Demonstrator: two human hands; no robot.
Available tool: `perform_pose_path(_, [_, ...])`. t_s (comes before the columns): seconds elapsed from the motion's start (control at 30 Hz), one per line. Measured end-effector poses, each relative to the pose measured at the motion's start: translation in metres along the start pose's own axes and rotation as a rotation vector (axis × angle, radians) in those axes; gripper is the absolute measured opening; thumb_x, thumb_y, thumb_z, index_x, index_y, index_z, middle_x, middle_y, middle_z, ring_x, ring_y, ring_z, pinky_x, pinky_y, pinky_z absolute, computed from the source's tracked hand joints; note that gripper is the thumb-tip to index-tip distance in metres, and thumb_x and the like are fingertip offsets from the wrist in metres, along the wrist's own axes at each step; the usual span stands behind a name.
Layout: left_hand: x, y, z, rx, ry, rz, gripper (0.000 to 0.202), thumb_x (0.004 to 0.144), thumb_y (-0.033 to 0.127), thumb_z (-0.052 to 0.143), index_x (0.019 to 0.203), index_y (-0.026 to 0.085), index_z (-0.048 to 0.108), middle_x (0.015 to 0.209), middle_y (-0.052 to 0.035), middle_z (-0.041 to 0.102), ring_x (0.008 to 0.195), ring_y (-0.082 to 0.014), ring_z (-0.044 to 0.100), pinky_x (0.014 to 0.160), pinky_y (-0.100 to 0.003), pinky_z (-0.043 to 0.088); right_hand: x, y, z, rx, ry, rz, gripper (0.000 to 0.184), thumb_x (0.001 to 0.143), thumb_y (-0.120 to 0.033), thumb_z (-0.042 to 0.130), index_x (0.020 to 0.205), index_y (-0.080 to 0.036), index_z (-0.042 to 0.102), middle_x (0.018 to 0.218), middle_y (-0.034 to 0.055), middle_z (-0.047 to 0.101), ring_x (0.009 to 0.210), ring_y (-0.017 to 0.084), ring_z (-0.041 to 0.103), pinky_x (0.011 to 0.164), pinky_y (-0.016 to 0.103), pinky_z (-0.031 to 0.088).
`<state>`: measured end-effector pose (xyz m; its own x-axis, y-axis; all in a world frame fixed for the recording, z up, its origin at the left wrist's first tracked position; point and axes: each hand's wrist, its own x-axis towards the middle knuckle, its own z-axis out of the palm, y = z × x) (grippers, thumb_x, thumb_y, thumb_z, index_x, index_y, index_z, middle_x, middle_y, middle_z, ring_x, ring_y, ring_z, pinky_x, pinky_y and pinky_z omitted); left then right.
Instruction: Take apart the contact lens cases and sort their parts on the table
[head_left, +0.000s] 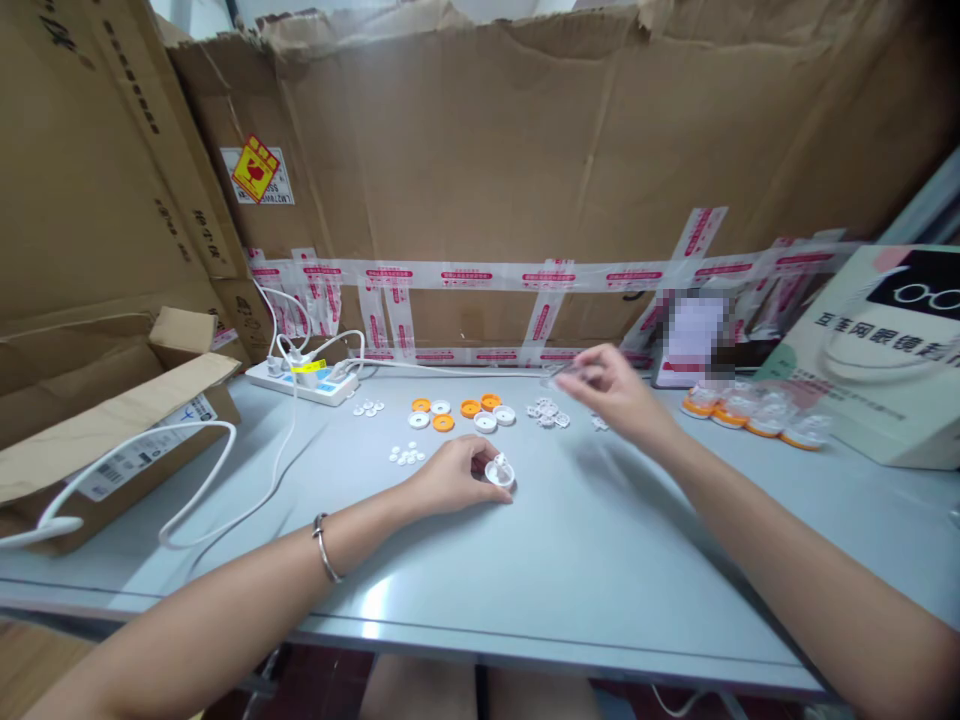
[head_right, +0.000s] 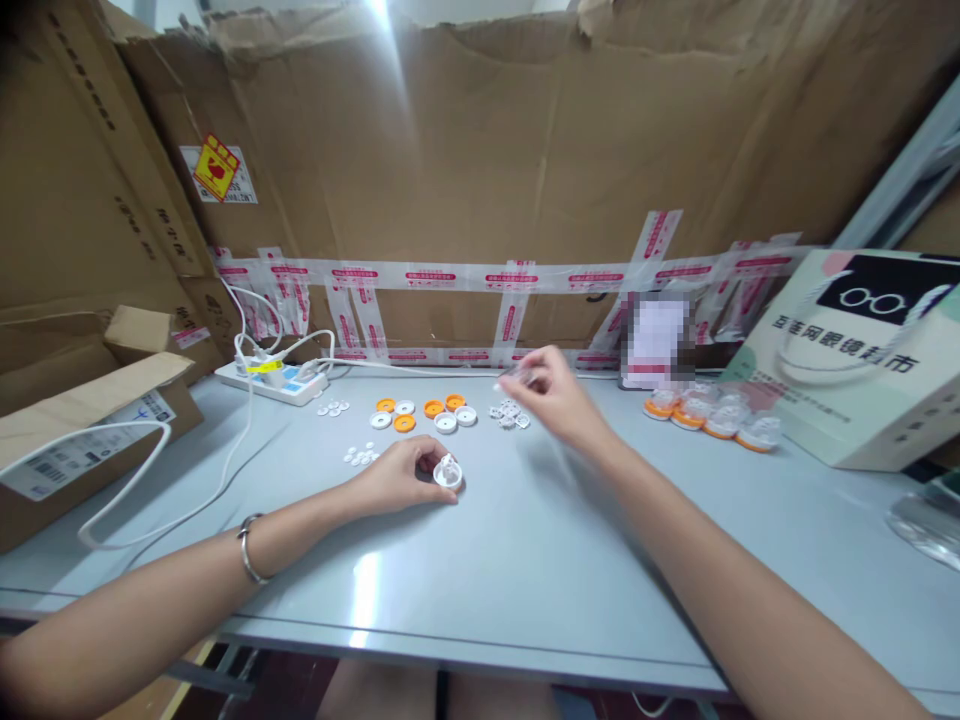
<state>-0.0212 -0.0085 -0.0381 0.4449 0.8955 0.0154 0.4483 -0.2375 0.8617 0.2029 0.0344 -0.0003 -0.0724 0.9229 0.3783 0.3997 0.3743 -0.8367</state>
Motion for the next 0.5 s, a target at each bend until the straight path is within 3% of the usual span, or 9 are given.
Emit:
perform_pose_path(0.07, [0.0,-0.001,-0.001,0.028,-0.005,0.018,0.032,0.055,0.028,0.075,0.08,0.015,0.059,0.079,-0.0013,0.06,0.074,-0.0146,0.054,0.066,-0.023,0.041,0.017,0.028,-0.027,-0.134,0.264,0.063,0.039,0.064,-0.047,0.063,0.084,-0.022,0.041,0.069,-0.0023,0.053,0.058,0.013,0.05,0.053,0.024,0.037])
perform_pose_path(0.13, [-0.001,-0.002,-0.002,0.05,-0.011,0.023,0.033,0.056,0.029,0.075,0.081,0.015,0.059,0.081,-0.0015,0.059,0.075,-0.015,0.054,0.066,-0.023,0.04,0.03,0.057,-0.052,-0.355,0.434,0.192,0.037,0.062,-0.045,0.064,0.083,-0.022,0.044,0.068,-0.0019,0.053,0.062,0.016,0.052,0.058,0.027,0.038])
perform_pose_path(0.2, [-0.001,-0.003,-0.002,0.066,-0.015,0.021,0.034,0.056,0.03,0.075,0.082,0.015,0.059,0.081,-0.0015,0.059,0.075,-0.0151,0.053,0.066,-0.024,0.04,0.037,0.083,-0.068,-0.435,0.446,0.285,0.033,0.059,-0.038,0.067,0.079,-0.021,0.047,0.064,-0.0006,0.052,0.064,0.019,0.053,0.06,0.031,0.038])
perform_pose_path(0.3, [0.0,-0.001,-0.003,0.076,-0.016,0.029,0.033,0.056,0.03,0.075,0.081,0.015,0.058,0.081,-0.0011,0.057,0.075,-0.0147,0.052,0.066,-0.023,0.039,0.042,0.106,-0.072,-0.482,0.409,0.368,0.027,0.056,-0.03,0.068,0.07,-0.021,0.046,0.059,0.0009,0.05,0.065,0.023,0.053,0.062,0.034,0.036])
perform_pose_path(0.5, [-0.001,0.003,-0.004,0.082,-0.025,0.027,0.031,0.057,0.028,0.075,0.08,0.015,0.058,0.079,-0.0001,0.056,0.073,-0.0137,0.05,0.065,-0.022,0.037,0.042,0.114,-0.059,-0.459,0.348,0.352,0.027,0.057,-0.031,0.064,0.067,-0.023,0.04,0.061,0.0023,0.05,0.069,0.021,0.051,0.065,0.033,0.033])
